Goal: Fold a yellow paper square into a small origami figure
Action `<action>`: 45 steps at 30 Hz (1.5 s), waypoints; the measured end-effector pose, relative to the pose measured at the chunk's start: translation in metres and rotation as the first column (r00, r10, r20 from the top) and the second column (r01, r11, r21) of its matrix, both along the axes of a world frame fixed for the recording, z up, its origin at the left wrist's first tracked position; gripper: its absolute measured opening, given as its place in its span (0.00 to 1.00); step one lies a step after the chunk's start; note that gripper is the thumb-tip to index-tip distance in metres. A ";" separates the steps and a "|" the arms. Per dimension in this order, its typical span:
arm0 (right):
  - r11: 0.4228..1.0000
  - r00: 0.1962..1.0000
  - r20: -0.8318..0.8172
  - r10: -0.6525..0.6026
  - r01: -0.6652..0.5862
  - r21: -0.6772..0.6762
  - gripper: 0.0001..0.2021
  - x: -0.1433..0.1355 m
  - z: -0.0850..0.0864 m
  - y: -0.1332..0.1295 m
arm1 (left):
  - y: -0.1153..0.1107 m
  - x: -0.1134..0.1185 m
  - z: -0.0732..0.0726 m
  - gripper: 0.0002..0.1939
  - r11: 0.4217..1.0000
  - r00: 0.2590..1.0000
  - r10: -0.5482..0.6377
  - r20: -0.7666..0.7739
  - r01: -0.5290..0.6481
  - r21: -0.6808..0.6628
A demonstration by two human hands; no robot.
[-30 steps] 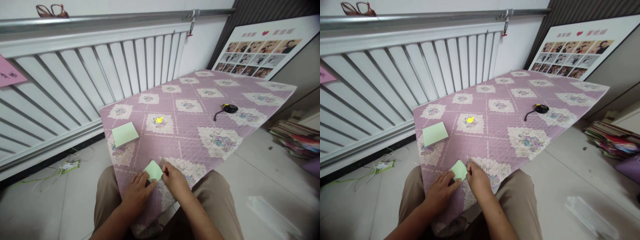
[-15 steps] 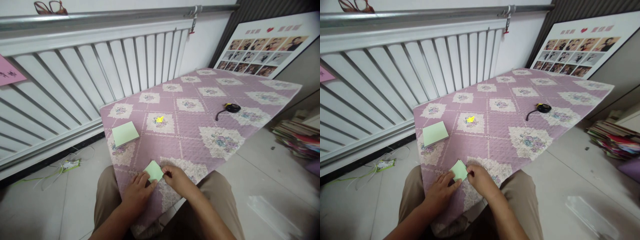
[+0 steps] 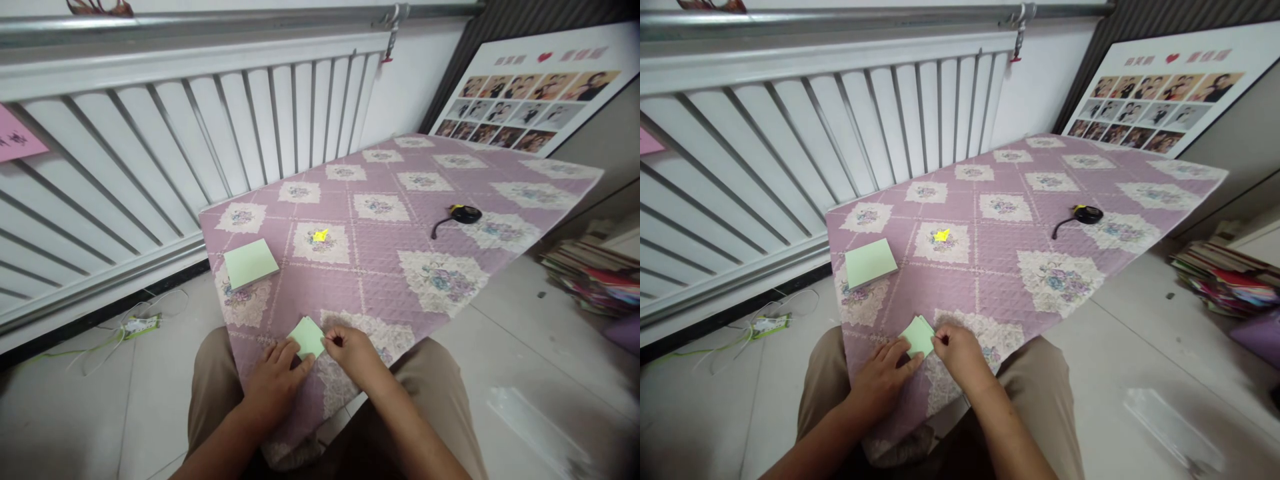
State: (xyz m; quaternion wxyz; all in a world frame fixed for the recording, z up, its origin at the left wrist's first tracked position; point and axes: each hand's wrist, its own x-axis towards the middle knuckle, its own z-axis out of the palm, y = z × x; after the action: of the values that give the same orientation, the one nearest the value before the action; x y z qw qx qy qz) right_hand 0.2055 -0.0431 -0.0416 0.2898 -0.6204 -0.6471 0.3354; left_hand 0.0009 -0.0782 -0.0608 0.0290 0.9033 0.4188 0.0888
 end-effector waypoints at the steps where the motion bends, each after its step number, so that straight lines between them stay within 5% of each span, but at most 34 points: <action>1: 1.000 1.000 0.010 -0.011 0.011 0.005 0.08 0.000 -0.001 0.000 | 0.000 0.000 0.000 0.24 1.000 1.000 -0.003 0.002 0.003 -0.002; 28: 0.999 0.954 0.300 -0.029 0.015 0.046 0.05 -0.010 0.000 -0.006 | 0.003 -0.001 0.003 0.22 0.998 0.999 -0.035 -0.016 0.035 -0.051; 34: 0.975 0.861 0.508 -0.032 -0.084 0.204 0.07 -0.016 0.010 -0.016 | 0.004 0.000 0.002 0.22 0.997 0.998 -0.044 -0.045 0.041 -0.065; 37: 0.930 0.878 0.464 0.118 -0.261 0.258 0.15 -0.024 0.010 -0.024 | 0.005 0.001 0.001 0.20 0.998 0.999 -0.038 -0.040 0.035 -0.056; 40: 0.890 0.840 0.423 0.339 -0.432 0.145 0.25 -0.030 0.006 -0.029 | 0.006 0.002 0.002 0.20 0.998 0.999 -0.025 -0.022 0.024 -0.063; 45: 0.869 0.778 0.414 0.472 -0.490 -0.068 0.39 -0.022 0.001 -0.027 | 0.006 0.001 0.007 0.23 0.995 0.998 -0.054 0.009 0.055 -0.082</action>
State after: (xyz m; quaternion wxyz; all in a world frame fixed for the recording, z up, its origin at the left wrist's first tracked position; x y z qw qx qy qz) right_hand 0.1834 -0.0700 -0.0403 0.0626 -0.4853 -0.8374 0.2435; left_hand 0.0019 -0.0725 -0.0537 0.0698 0.9121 0.3971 0.0735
